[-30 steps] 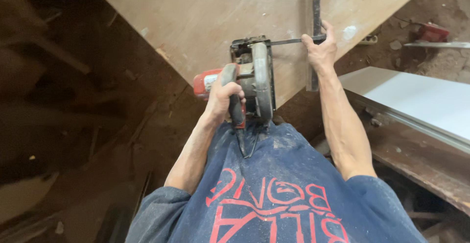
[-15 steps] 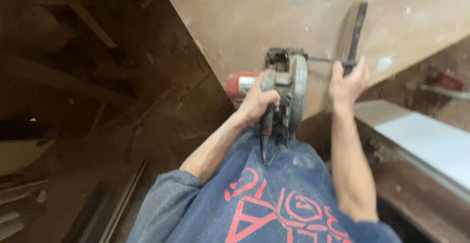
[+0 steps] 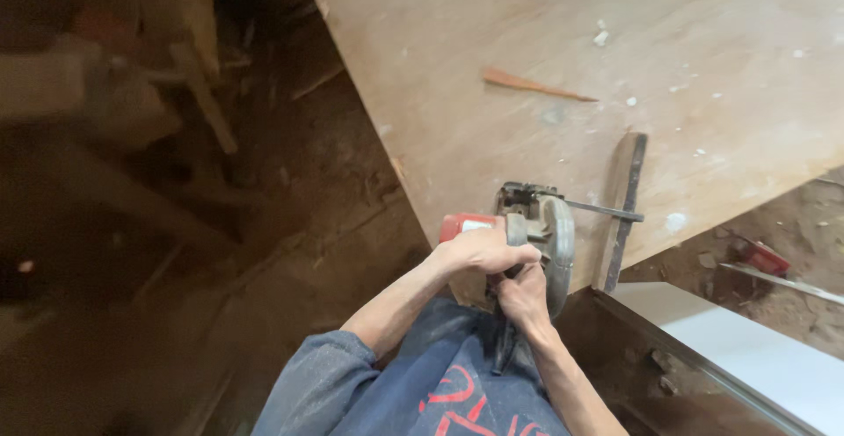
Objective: The person scrapes a large plywood sheet with a hammer, measures it with a tape measure, and then uses a circular saw to cut the sheet. The person adjusts the saw and guides it along the marked line to complete the cut.
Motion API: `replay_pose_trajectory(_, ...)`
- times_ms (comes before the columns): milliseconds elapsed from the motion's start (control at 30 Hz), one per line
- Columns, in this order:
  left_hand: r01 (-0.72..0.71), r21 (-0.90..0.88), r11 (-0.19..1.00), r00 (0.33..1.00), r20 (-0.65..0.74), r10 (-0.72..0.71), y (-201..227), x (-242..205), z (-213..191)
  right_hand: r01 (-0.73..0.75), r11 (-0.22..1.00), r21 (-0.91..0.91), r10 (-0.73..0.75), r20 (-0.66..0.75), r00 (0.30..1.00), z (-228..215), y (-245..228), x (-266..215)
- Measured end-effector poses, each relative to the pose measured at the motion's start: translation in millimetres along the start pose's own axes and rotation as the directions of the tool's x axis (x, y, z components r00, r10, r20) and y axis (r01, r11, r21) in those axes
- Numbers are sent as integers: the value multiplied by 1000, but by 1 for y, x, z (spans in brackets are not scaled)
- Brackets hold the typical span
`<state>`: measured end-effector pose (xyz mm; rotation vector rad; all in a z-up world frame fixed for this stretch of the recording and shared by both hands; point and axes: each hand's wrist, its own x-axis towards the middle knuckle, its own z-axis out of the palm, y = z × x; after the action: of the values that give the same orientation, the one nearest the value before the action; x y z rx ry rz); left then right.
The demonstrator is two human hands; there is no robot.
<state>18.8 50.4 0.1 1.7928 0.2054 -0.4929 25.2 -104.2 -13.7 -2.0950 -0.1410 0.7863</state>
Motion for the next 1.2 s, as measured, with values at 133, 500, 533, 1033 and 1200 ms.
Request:
replay_pose_trajectory(133, -35, 160, 986, 998, 55, 27, 14, -15, -32, 242, 963, -120, -264, -227, 937, 5, -18, -10)
replay_pose_trajectory(500, -114, 270, 956, 875, -428, 226, -26, 115, -14, 131, 982, -135, -166, -286, 944, -53, -36, -106)
replay_pose_trajectory(533, -98, 294, 951, 926, -323, 196, -28, 133, -6, 128, 982, -137, -162, -281, 946, -58, -33, -117)
replay_pose_trajectory(1033, -75, 32, 997, 936, 346, 60, 12, 226, 122, 431, 900, -62, -430, -279, 859, -60, -1, -188)
replay_pose_trajectory(1200, -302, 49, 952, 911, 310, 273, 37, 194, 113, 469, 880, -70, -470, -257, 844, -80, 11, -190)
